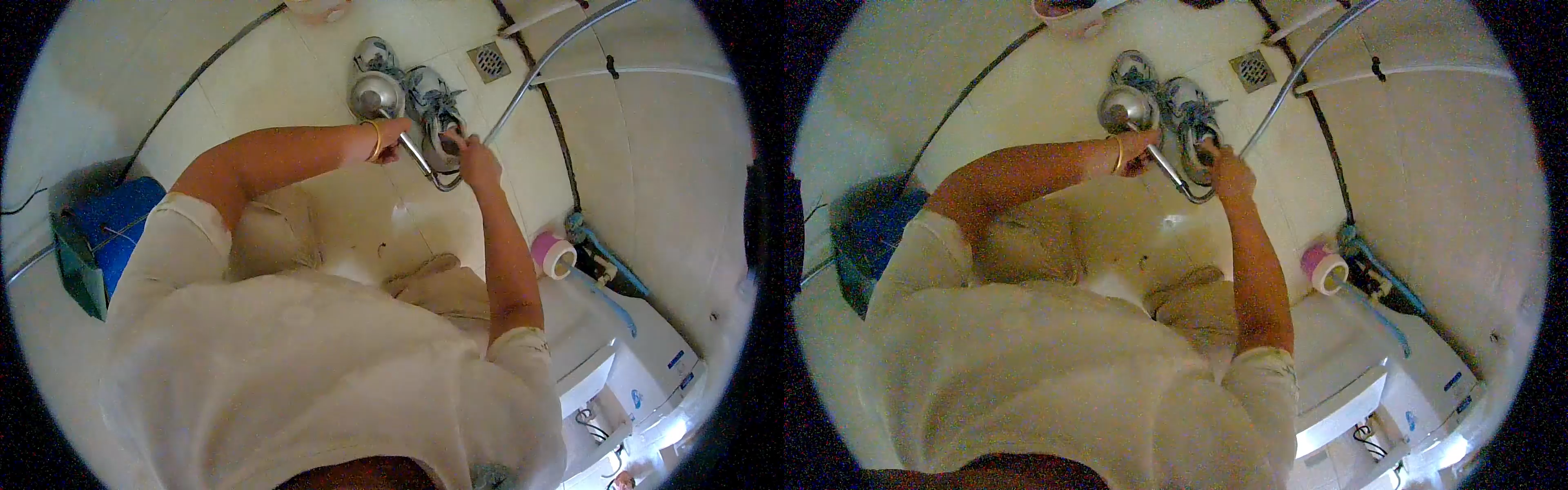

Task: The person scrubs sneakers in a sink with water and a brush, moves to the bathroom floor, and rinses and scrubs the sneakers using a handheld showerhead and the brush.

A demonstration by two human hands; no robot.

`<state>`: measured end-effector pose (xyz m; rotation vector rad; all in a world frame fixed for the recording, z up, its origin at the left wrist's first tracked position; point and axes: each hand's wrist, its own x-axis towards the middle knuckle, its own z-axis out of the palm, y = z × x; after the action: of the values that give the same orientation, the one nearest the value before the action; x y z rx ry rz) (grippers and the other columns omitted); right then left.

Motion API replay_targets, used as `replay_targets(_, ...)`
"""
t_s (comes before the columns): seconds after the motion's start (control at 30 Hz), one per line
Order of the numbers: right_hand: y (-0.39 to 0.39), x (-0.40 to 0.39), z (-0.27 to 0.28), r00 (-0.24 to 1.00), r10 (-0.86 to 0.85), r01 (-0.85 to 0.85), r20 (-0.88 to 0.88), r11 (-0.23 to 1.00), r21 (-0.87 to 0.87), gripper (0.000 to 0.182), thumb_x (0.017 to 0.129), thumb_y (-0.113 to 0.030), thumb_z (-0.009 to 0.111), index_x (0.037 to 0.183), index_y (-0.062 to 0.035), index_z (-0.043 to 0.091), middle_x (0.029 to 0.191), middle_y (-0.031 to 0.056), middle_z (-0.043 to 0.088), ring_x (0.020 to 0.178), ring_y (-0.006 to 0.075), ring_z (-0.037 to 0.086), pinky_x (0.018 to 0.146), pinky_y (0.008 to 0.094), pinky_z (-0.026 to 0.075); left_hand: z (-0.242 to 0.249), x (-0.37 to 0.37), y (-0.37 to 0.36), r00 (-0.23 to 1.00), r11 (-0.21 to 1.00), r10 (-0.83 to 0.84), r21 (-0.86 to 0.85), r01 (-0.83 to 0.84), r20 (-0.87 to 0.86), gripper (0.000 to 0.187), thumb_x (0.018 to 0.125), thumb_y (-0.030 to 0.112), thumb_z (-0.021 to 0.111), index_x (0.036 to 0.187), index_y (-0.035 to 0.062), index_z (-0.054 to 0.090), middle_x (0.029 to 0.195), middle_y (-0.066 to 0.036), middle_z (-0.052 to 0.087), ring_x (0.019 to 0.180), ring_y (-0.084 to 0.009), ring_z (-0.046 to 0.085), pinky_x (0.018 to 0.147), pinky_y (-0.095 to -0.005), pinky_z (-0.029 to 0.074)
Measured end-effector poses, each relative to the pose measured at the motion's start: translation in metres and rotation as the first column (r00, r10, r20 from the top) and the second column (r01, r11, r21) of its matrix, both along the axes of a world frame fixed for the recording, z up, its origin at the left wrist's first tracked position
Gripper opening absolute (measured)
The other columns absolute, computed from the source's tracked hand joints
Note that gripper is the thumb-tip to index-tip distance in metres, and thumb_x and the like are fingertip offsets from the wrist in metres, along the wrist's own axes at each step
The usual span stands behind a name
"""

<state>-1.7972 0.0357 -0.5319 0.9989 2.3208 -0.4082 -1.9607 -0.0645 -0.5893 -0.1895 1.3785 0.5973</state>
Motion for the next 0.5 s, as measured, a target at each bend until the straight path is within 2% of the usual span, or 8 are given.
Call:
replay_targets(0.07, 0.009, -0.026, 0.008, 0.989, -0.146, 0.146, 0.02, 0.989, 0.009, 0.036, 0.077, -0.019, 0.049, 0.112, -0.0185, 0.043, 0.116, 0.0065, 0.044, 0.086, 0.0269, 0.056, 0.066, 0.0397, 0.046, 0.005, 0.01, -0.003, 0.999, 0.999, -0.003, 0.052, 0.006, -0.048, 0.031, 0.068, 0.037, 0.051, 0.064, 0.0077, 0.045, 0.052, -0.004, 0.042, 0.04, -0.0162, 0.044, 0.036, -0.0286, 0.041)
replay_targets(0.1, 0.016, -0.021, -0.04, 0.941, -0.329, 0.334, -0.075, 0.94, 0.067, 0.033, 0.076, -0.025, 0.051, 0.107, -0.016, 0.045, 0.103, 0.0103, 0.052, 0.081, 0.0285, 0.057, 0.064, 0.04, 0.046, 0.013, 0.019, 0.0, 0.996, 0.996, -0.035, 0.077, 0.041, -0.086, 0.031, 0.068, 0.038, 0.051, 0.064, 0.0078, 0.045, 0.052, -0.004, 0.042, 0.04, -0.0159, 0.044, 0.036, -0.0286, 0.041)
replay_targets(0.17, 0.011, -0.018, -0.057, 0.957, -0.185, 0.208, -0.223, 0.974, 0.085, 0.024, 0.082, -0.029, 0.04, 0.1, -0.0138, 0.045, 0.086, 0.0146, 0.056, 0.076, 0.0318, 0.057, 0.062, 0.0425, 0.045, 0.027, 0.021, 0.003, 0.994, 0.986, -0.073, 0.145, 0.084, -0.077, 0.033, 0.066, 0.04, 0.053, 0.064, 0.0079, 0.047, 0.051, -0.004, 0.041, 0.042, -0.0151, 0.045, 0.038, -0.0282, 0.043)
replay_targets(0.2, -0.001, -0.024, -0.042, 0.95, -0.107, 0.139, -0.292, 0.986, 0.092, 0.024, 0.085, -0.031, 0.035, 0.097, -0.0127, 0.045, 0.078, 0.0168, 0.058, 0.073, 0.0335, 0.057, 0.061, 0.0437, 0.044, 0.027, 0.02, 0.001, 0.994, 0.987, -0.071, 0.137, 0.082, -0.082, 0.032, 0.068, 0.04, 0.053, 0.064, 0.0086, 0.046, 0.051, -0.004, 0.041, 0.041, -0.0155, 0.045, 0.037, -0.0283, 0.042)
replay_targets(0.23, -0.005, -0.014, -0.013, 0.952, 0.016, 0.006, -0.307, 0.998, 0.069, 0.023, 0.084, -0.029, 0.037, 0.097, -0.0118, 0.045, 0.078, 0.0167, 0.058, 0.072, 0.0333, 0.057, 0.06, 0.0439, 0.044, 0.027, 0.02, 0.0, 0.993, 0.988, -0.068, 0.13, 0.08, -0.091, 0.032, 0.071, 0.04, 0.052, 0.064, 0.0092, 0.046, 0.051, -0.003, 0.04, 0.04, -0.0159, 0.044, 0.037, -0.0283, 0.04)
replay_targets(0.33, 0.019, 0.025, -0.019, 0.992, -0.099, 0.107, -0.077, 0.987, 0.122, 0.021, 0.083, -0.027, 0.039, 0.096, -0.0113, 0.045, 0.078, 0.0158, 0.057, 0.07, 0.0334, 0.056, 0.06, 0.0438, 0.044, 0.016, 0.016, -0.001, 0.997, 0.998, -0.043, 0.035, 0.045, -0.07, 0.032, 0.072, 0.04, 0.051, 0.063, 0.0096, 0.044, 0.05, -0.004, 0.039, 0.039, -0.0166, 0.044, 0.035, -0.029, 0.038)
replay_targets(0.43, 0.02, 0.019, -0.024, 0.998, -0.059, 0.058, -0.003, 0.969, 0.239, 0.027, 0.079, -0.025, 0.048, 0.102, -0.0112, 0.049, 0.086, 0.0134, 0.055, 0.073, 0.0286, 0.058, 0.06, 0.0401, 0.046, 0.015, 0.019, -0.007, 0.991, 0.996, -0.057, 0.06, 0.065, -0.12, 0.034, 0.072, 0.041, 0.05, 0.062, 0.0092, 0.045, 0.051, -0.003, 0.041, 0.04, -0.0153, 0.044, 0.035, -0.0285, 0.038)
replay_targets(0.5, 0.013, 0.013, -0.026, 0.981, 0.154, -0.082, -0.118, 0.881, 0.465, 0.026, 0.078, -0.025, 0.05, 0.1, -0.0121, 0.051, 0.083, 0.0126, 0.056, 0.074, 0.028, 0.057, 0.062, 0.0395, 0.046, 0.024, 0.025, -0.001, 0.982, 0.984, -0.099, 0.134, 0.121, -0.161, 0.033, 0.069, 0.038, 0.052, 0.062, 0.0065, 0.045, 0.051, -0.004, 0.041, 0.04, -0.0149, 0.043, 0.037, -0.0283, 0.041)
